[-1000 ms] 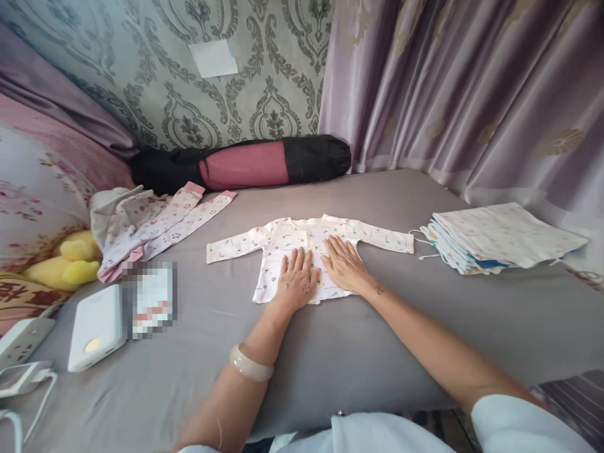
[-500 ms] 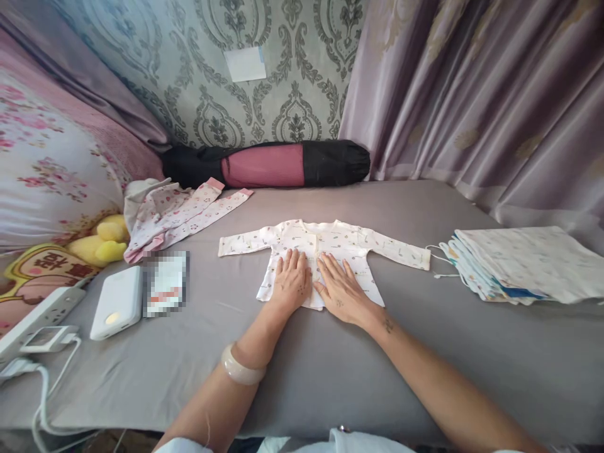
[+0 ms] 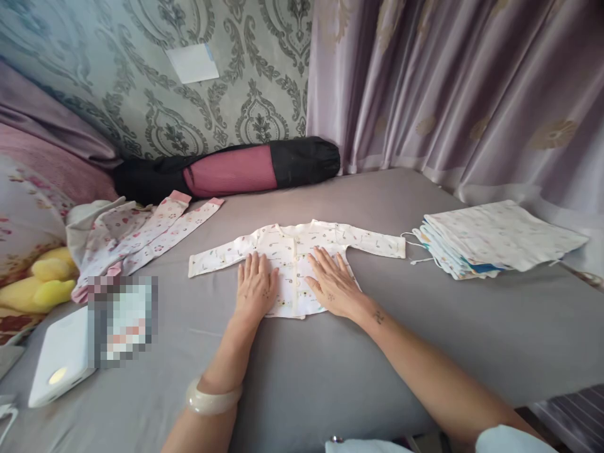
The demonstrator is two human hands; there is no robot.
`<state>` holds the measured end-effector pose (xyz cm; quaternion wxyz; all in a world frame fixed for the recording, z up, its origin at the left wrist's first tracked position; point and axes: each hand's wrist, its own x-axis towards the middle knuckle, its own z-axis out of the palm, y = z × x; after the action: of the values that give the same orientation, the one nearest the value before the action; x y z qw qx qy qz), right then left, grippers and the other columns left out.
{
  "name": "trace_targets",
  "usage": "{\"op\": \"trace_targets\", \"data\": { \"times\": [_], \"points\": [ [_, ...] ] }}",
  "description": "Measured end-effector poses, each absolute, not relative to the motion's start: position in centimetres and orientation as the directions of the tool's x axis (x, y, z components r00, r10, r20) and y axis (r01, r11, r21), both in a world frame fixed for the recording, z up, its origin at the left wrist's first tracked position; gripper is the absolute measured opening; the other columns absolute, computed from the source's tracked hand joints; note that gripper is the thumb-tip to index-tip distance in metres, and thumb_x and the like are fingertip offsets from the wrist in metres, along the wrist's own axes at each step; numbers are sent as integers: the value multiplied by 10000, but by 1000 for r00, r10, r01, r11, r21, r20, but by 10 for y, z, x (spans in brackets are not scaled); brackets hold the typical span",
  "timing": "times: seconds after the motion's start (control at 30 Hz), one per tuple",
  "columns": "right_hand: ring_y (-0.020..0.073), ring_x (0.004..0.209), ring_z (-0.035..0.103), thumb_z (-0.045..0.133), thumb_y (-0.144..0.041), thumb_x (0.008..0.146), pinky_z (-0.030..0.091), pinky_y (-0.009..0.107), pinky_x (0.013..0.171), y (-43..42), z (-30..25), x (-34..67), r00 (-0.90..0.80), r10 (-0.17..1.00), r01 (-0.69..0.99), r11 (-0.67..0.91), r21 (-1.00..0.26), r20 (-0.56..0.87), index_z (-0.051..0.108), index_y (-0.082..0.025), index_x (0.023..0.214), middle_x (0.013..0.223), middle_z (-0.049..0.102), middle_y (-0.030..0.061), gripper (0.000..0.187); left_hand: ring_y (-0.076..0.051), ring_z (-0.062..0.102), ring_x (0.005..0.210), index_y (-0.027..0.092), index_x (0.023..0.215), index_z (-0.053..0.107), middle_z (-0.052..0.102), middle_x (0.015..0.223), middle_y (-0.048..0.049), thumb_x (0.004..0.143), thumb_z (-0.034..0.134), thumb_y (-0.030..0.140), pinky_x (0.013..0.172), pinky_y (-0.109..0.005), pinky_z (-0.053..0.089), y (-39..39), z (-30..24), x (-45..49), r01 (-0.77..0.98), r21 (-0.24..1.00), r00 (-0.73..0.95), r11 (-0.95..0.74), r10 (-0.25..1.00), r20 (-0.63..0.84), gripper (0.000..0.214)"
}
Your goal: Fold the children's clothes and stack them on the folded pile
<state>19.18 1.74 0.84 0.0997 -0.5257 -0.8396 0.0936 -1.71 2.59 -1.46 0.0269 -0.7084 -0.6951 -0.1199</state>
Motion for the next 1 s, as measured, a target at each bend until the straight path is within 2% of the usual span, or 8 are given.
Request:
{"op": "trace_targets", "data": {
  "times": [0.13, 0.3, 0.47, 0.67, 0.77, 0.9, 1.0],
  "points": [
    [257, 1482, 96, 220, -458, 999, 70, 496, 1200, 25, -1, 202, -359, 932, 905, 360, -227, 48, 283, -83, 1515, 1601, 143, 134, 641, -331, 248, 1444, 45, 1443, 398, 323, 1534, -203, 975, 301, 442, 1155, -507, 270, 29, -18, -20, 993, 113, -40, 27, 993, 115, 622],
    [253, 1482, 96, 189, -475, 997, 63, 491, 1201, 26, -7, 201, -359, 933, 909, 357, -217, 32, 273, -85, 1519, 1601, 137, 127, 657, -349, 251, 1440, 39, 1449, 390, 329, 1524, -221, 977, 280, 464, 1141, -527, 282, 29, -23, -19, 998, 69, -14, 4, 990, 142, 644],
    [251, 1481, 101, 187, -483, 995, 75, 493, 1199, 26, -8, 202, -360, 932, 906, 359, -225, 35, 282, -94, 1518, 1599, 153, 128, 659, -353, 265, 1435, 45, 1440, 406, 339, 1521, -219, 974, 275, 479, 1137, -536, 284, 29, -23, -20, 996, 87, -15, 3, 990, 143, 649],
    [259, 1481, 109, 194, -458, 1000, 62, 506, 1193, 28, -4, 205, -325, 941, 914, 337, -224, 91, 312, -97, 1506, 1594, 182, 140, 632, -327, 322, 1417, 83, 1390, 478, 434, 1474, -196, 983, 233, 476, 1142, -532, 285, 28, -13, -18, 984, 175, -67, 22, 964, 258, 616],
    [268, 1481, 96, 191, -465, 1002, 44, 502, 1194, 29, -3, 207, -280, 953, 931, 300, -207, 119, 311, -76, 1502, 1596, 167, 151, 645, -313, 312, 1424, 70, 1401, 460, 430, 1476, -198, 988, 216, 466, 1153, -513, 272, 28, -13, -16, 983, 179, -25, -35, 947, 320, 622],
    [273, 1479, 109, 171, -503, 998, 96, 488, 1192, 31, -6, 208, -260, 965, 934, 262, -245, 39, 289, -66, 1510, 1598, 168, 146, 684, -323, 282, 1435, 66, 1431, 420, 366, 1516, -196, 988, 248, 452, 1155, -515, 259, 29, -20, -13, 983, 106, 125, -151, 968, 218, 613],
    [269, 1480, 103, 171, -520, 994, 98, 483, 1191, 33, -7, 208, -257, 966, 930, 253, -265, 18, 284, -77, 1514, 1600, 164, 140, 692, -333, 296, 1426, 68, 1443, 405, 357, 1518, -204, 982, 273, 463, 1153, -513, 259, 29, -23, -12, 983, 63, 160, -170, 978, 136, 620]
  ]
}}
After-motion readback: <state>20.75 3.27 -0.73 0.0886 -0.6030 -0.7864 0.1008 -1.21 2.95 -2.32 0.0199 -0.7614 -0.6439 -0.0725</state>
